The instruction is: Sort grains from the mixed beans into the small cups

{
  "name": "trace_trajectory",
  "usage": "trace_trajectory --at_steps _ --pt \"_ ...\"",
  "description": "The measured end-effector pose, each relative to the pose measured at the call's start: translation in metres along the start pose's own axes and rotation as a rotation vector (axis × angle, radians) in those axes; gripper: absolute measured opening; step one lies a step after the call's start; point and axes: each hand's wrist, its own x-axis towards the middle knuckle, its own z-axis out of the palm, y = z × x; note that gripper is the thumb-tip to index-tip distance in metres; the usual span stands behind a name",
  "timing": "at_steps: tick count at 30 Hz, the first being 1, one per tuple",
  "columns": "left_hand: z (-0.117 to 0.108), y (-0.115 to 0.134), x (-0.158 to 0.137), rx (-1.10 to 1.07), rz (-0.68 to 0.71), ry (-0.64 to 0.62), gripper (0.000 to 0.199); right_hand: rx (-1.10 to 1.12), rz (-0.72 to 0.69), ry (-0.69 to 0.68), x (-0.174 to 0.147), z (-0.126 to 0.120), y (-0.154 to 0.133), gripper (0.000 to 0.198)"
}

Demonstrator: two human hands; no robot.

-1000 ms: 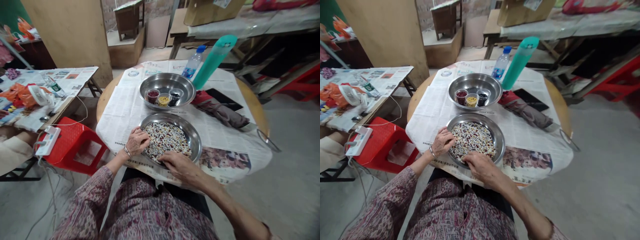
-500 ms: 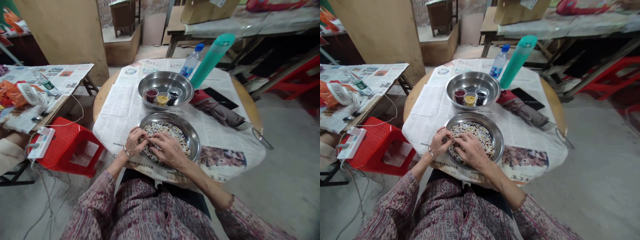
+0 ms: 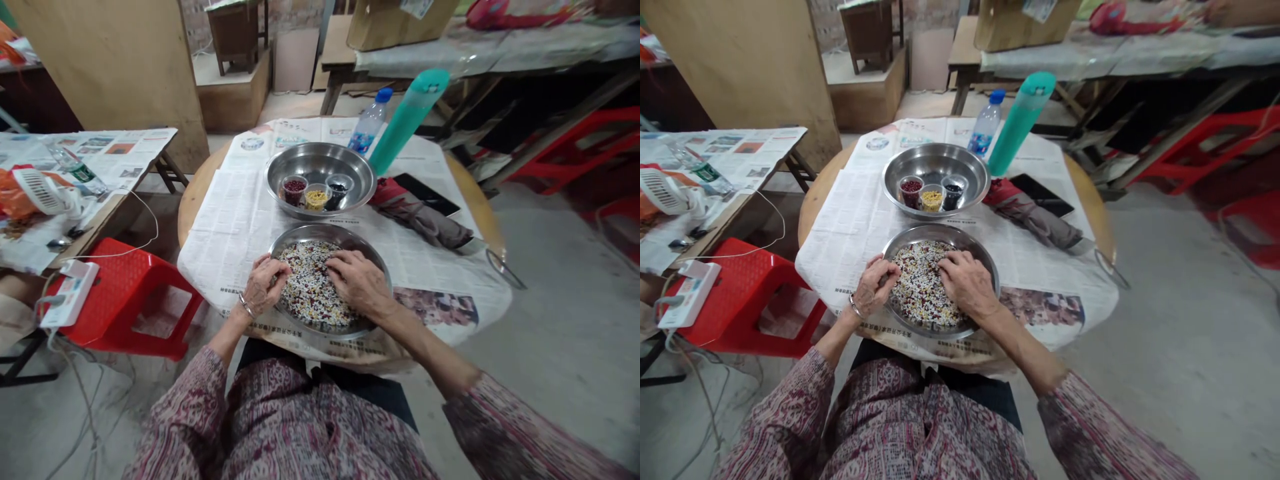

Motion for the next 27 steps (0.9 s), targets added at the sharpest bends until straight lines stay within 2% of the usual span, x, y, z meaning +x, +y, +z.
trace_trajectory --at_steps 3,7,10,12,17,21,23,27 --pt "-0.002 0.001 0.000 0.028 0.007 0.036 0.008 0.100 -0.022 -0.043 -0.022 -0.013 -0.002 0.020" --pt "-0.003 0.000 0.000 0.102 -0.025 0.146 0.020 0.279 -0.058 -0.130 -0.034 -0.011 -0.028 0.026" --pt "-0.001 -0.004 0.000 0.120 -0.068 0.108 0.030 0.366 -0.123 -0.153 -0.022 0.003 -0.045 0.025" --pt "0.002 -0.008 0.000 0.115 -0.077 0.062 0.034 0.381 -0.135 -0.129 -0.009 0.011 -0.046 0.025" --pt "0.006 -0.016 0.000 0.064 -0.091 0.042 0.039 0.253 0.097 0.063 0.021 0.011 -0.020 0.021" --pt "0.006 -0.014 0.000 0.002 -0.115 0.060 0.039 0.057 0.221 0.065 0.037 0.015 -0.013 0.023" --pt "0.006 -0.013 0.001 -0.022 -0.133 0.059 0.039 0.046 0.199 0.027 0.044 0.022 -0.024 0.030" --pt "0.006 -0.013 0.002 -0.062 -0.168 0.068 0.040 0.218 0.022 -0.030 0.050 0.033 -0.056 0.029"
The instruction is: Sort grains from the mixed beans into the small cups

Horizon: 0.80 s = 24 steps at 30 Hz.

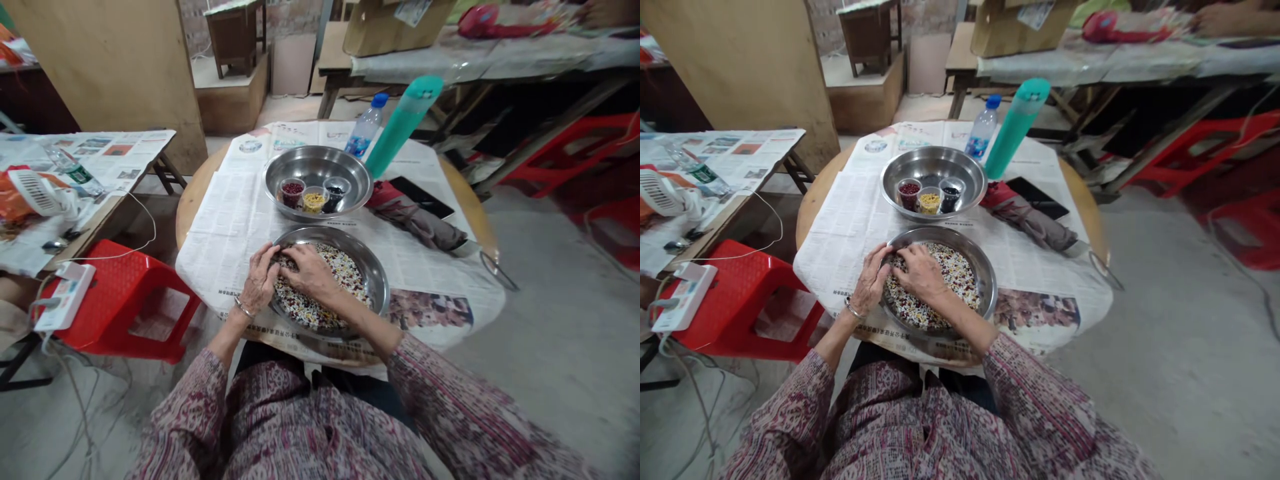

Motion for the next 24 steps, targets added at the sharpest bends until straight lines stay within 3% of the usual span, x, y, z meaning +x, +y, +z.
trace_trajectory --at_steps 4,8,11,16,20,24 --pt "0.001 -0.002 0.000 -0.017 -0.015 0.010 0.040 0.101 -0.189 -0.118 -0.014 -0.003 -0.016 0.014" --pt "0.002 -0.001 0.000 -0.006 -0.014 0.015 0.039 0.031 -0.333 -0.208 -0.041 -0.024 -0.005 0.009" --pt "0.002 -0.001 0.000 0.011 -0.011 0.009 0.039 -0.018 -0.240 -0.119 -0.057 -0.041 0.019 0.013" --pt "0.004 -0.005 0.000 -0.005 -0.006 0.015 0.039 -0.092 0.078 0.130 -0.060 -0.049 0.056 0.018" --pt "0.005 -0.008 0.000 -0.004 -0.007 0.010 0.043 -0.136 0.222 0.075 -0.054 -0.036 0.049 0.028" --pt "0.004 -0.007 0.001 -0.020 -0.005 0.012 0.045 0.075 0.090 -0.071 -0.054 -0.031 0.018 0.019"
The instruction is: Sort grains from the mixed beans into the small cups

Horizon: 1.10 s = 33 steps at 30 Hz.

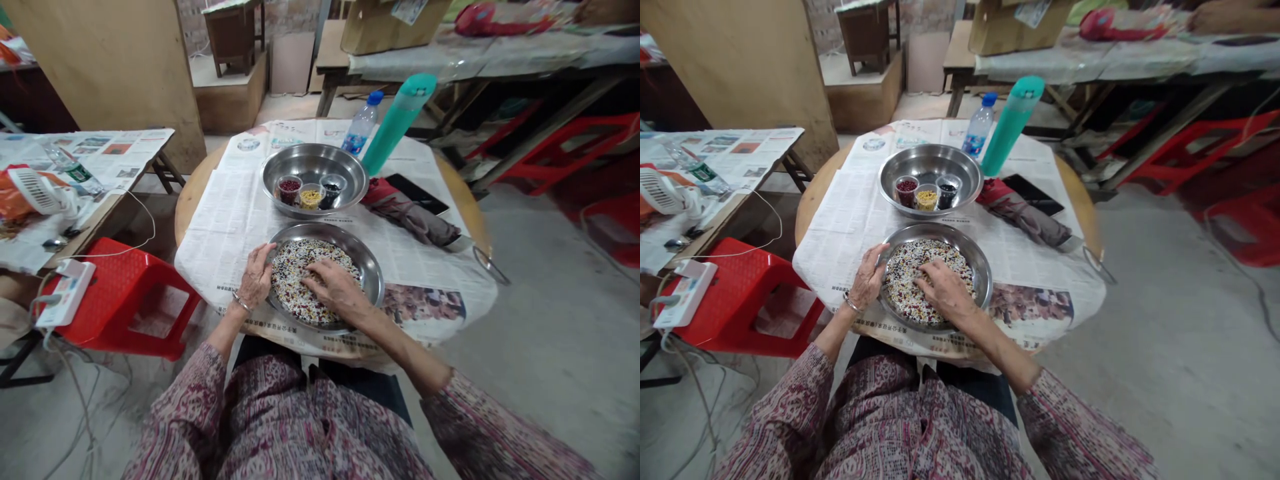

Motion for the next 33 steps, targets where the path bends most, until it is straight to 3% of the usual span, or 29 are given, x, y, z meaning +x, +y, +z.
trace_trajectory --at_steps 4,8,12,14,17,20,23,26,28,33 --pt "0.000 0.002 0.000 -0.031 -0.010 0.007 0.044 0.119 -0.126 -0.163 -0.015 -0.018 -0.025 0.016" --pt "0.000 0.002 0.000 -0.040 -0.010 0.006 0.044 0.081 -0.102 -0.302 -0.032 -0.038 -0.030 0.019" --pt "0.000 0.002 0.000 -0.035 -0.003 0.003 0.045 0.085 -0.088 -0.438 -0.038 -0.031 -0.025 0.027" --pt "-0.001 0.003 0.000 -0.032 -0.006 -0.002 0.045 0.086 -0.098 -0.375 -0.033 -0.019 -0.020 0.028" --pt "-0.001 0.003 0.000 -0.034 -0.014 -0.008 0.045 0.033 -0.097 -0.171 -0.017 -0.005 -0.006 0.030" --pt "-0.001 0.003 0.000 -0.043 -0.018 -0.006 0.045 -0.048 -0.045 0.039 -0.001 -0.004 0.011 0.032" --pt "0.000 0.001 0.000 -0.049 -0.030 -0.001 0.045 -0.151 0.055 0.155 0.010 -0.010 0.023 0.032" --pt "0.000 0.001 0.000 -0.053 -0.044 -0.002 0.046 -0.259 0.169 0.164 0.017 -0.010 0.022 0.031" --pt "-0.001 0.001 0.000 -0.055 -0.051 -0.001 0.045 -0.253 0.165 0.144 0.019 -0.004 0.014 0.031" --pt "-0.002 0.003 0.000 -0.047 -0.056 -0.010 0.043 0.020 -0.165 0.021 0.014 0.017 -0.020 0.024"
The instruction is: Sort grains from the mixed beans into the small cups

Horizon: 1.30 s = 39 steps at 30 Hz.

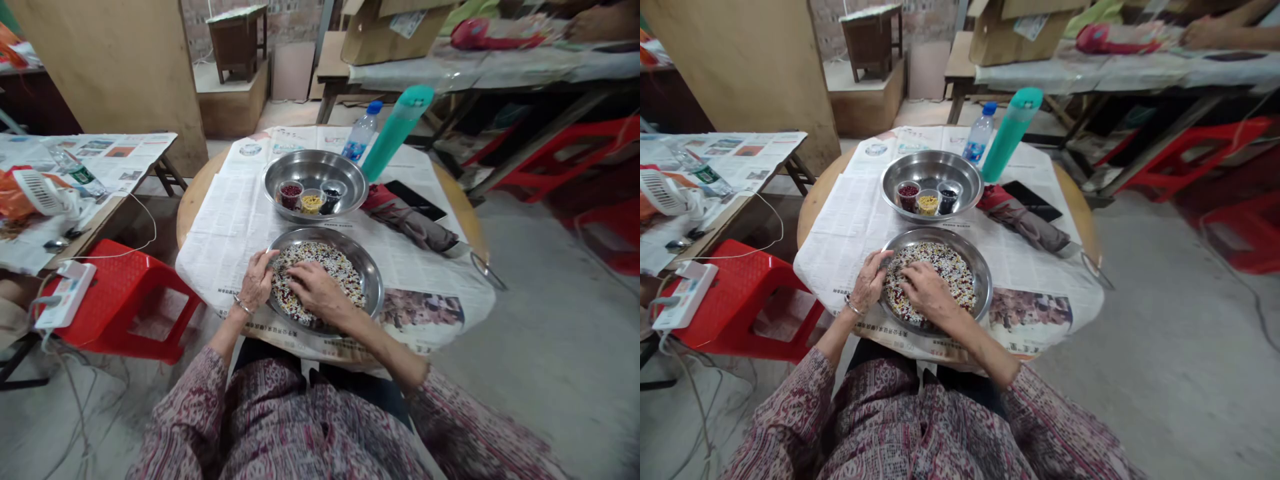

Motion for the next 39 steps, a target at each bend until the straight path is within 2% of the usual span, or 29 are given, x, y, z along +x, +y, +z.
trace_trajectory --at_steps 5,7,10,12,16,18,20,22,27,30,34,39 --pt "-0.001 0.001 0.000 0.015 -0.004 -0.001 0.043 0.103 -0.236 -0.148 -0.009 -0.002 -0.024 0.024" --pt "0.000 0.001 0.000 0.009 -0.003 0.002 0.042 0.073 -0.284 -0.199 -0.012 -0.009 -0.020 0.019" --pt "0.000 0.001 0.000 -0.006 -0.006 0.004 0.042 -0.012 -0.291 -0.211 -0.017 -0.023 0.002 0.014" --pt "0.001 0.000 0.000 -0.013 -0.007 0.003 0.043 -0.080 -0.222 -0.146 -0.020 -0.032 0.021 0.015" --pt "0.002 -0.002 0.000 -0.018 -0.009 0.008 0.043 -0.229 0.066 0.062 -0.020 -0.042 0.051 0.021" --pt "0.001 -0.002 0.001 -0.016 -0.011 0.009 0.043 -0.310 0.195 0.098 -0.019 -0.041 0.053 0.025" --pt "0.001 -0.002 0.000 -0.011 -0.010 0.005 0.043 -0.332 0.240 0.073 -0.018 -0.037 0.046 0.026" --pt "0.000 -0.001 0.000 -0.006 -0.005 0.000 0.043 -0.268 0.191 0.015 -0.020 -0.030 0.030 0.025" --pt "0.000 0.000 0.000 0.006 -0.005 0.006 0.042 0.009 -0.058 -0.172 -0.029 -0.012 -0.018 0.020" --pt "0.000 0.000 0.000 0.012 -0.009 0.002 0.042 0.013 -0.185 -0.201 -0.019 -0.004 -0.029 0.021" --pt "0.000 -0.001 0.000 0.016 -0.008 -0.004 0.042 -0.128 -0.266 -0.163 0.011 0.001 -0.017 0.019" --pt "0.000 0.000 0.000 0.006 -0.007 -0.002 0.042 -0.258 -0.119 -0.078 0.030 -0.012 0.026 0.022"
